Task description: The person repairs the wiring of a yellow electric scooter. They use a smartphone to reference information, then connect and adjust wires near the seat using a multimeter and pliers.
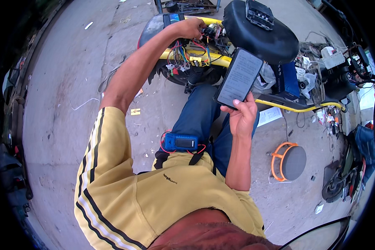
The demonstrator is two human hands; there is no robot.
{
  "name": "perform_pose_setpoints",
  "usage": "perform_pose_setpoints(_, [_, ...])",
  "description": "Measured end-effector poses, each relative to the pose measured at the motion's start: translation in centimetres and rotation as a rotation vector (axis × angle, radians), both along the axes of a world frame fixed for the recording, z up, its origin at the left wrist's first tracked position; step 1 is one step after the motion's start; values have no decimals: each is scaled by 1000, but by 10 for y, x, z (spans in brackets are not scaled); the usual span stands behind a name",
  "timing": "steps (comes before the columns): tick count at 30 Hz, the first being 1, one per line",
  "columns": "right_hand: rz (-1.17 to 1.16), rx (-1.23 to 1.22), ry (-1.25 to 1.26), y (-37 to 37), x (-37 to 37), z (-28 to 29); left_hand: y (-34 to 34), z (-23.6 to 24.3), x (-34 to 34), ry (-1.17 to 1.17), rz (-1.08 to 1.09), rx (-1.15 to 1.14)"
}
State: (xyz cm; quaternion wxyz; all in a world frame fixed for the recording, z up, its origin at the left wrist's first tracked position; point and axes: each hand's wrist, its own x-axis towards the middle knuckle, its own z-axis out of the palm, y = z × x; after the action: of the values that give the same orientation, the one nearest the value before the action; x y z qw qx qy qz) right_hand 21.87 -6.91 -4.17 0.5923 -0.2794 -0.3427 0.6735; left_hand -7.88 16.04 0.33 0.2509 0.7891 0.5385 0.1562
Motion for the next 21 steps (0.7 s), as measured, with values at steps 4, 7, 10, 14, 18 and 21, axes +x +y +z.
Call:
perform_pose_setpoints(4, [-2, 3, -6, -4, 2, 2, -4, 9, 9, 271, 131, 64])
perform_pose_setpoints(7, [4, 7, -5, -5, 3, 1, -9, 11, 10, 358, 142, 87])
perform_pose_setpoints(10, [-10, 14, -16, -6, 3, 0, -7, 7, 7, 389, 148, 106])
perform_pose_setpoints(14, [-15, 9, -6, -7, 2, 1, -2, 2, 5, 375, 114, 97])
perform_pose_setpoints(18, [5, 2, 18, -7, 2, 2, 0, 0, 1, 347, 105, 97])
perform_pose_setpoints(21, [15, -2, 31, -6, 3, 0, -1, 0, 0, 341, 104, 92])
